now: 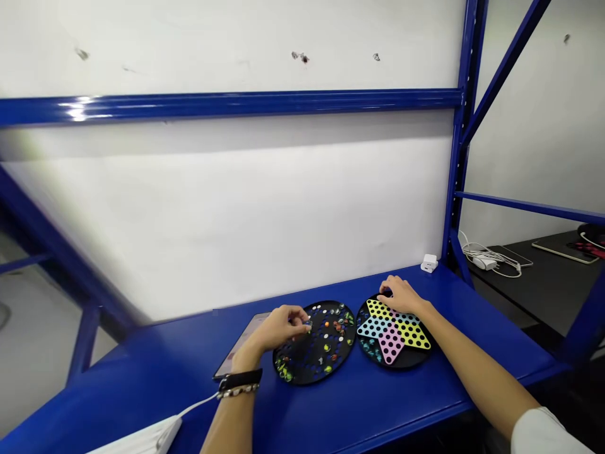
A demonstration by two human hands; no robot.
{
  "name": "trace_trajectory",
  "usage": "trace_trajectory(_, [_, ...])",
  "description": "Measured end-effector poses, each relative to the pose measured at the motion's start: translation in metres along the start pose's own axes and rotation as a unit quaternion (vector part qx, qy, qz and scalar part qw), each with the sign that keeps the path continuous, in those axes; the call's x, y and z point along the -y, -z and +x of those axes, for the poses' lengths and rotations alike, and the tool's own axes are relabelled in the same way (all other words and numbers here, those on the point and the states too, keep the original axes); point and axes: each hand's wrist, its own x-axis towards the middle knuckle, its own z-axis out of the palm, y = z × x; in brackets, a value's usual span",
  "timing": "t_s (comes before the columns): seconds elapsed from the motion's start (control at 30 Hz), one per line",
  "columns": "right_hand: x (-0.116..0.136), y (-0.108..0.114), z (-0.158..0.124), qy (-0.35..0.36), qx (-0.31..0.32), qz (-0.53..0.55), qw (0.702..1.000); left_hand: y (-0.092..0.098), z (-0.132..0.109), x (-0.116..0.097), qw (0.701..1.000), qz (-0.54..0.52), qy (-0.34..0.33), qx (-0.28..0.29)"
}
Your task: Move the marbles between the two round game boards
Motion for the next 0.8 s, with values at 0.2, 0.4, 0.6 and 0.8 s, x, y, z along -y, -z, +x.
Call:
trace_trajectory(0.2, [0.001, 0.000, -0.002, -0.006, 0.007, 0.003, 1.000, -0.056, 0.019, -0.051, 0.990, -0.021, -0.114, -0.080])
trace_trajectory(0.4, [0.000, -0.002, -0.001, 0.003, 0.015, -0.010, 1.000, -0.092, 0.031, -0.080, 0.980, 0.071, -0.135, -0.126])
trace_trajectory(0.6, [0.000, 0.000, -0.002, -0.003, 0.028, -0.007, 1.000, -0.094, 0.032, -0.071, 0.973, 0.103, -0.184, -0.095])
trace_trajectory(0.8, [0.001, 0.003, -0.001, -0.003, 0.050, -0.003, 0.999, -0.083, 0.028, -0.067, 0.972, 0.079, -0.208, -0.071])
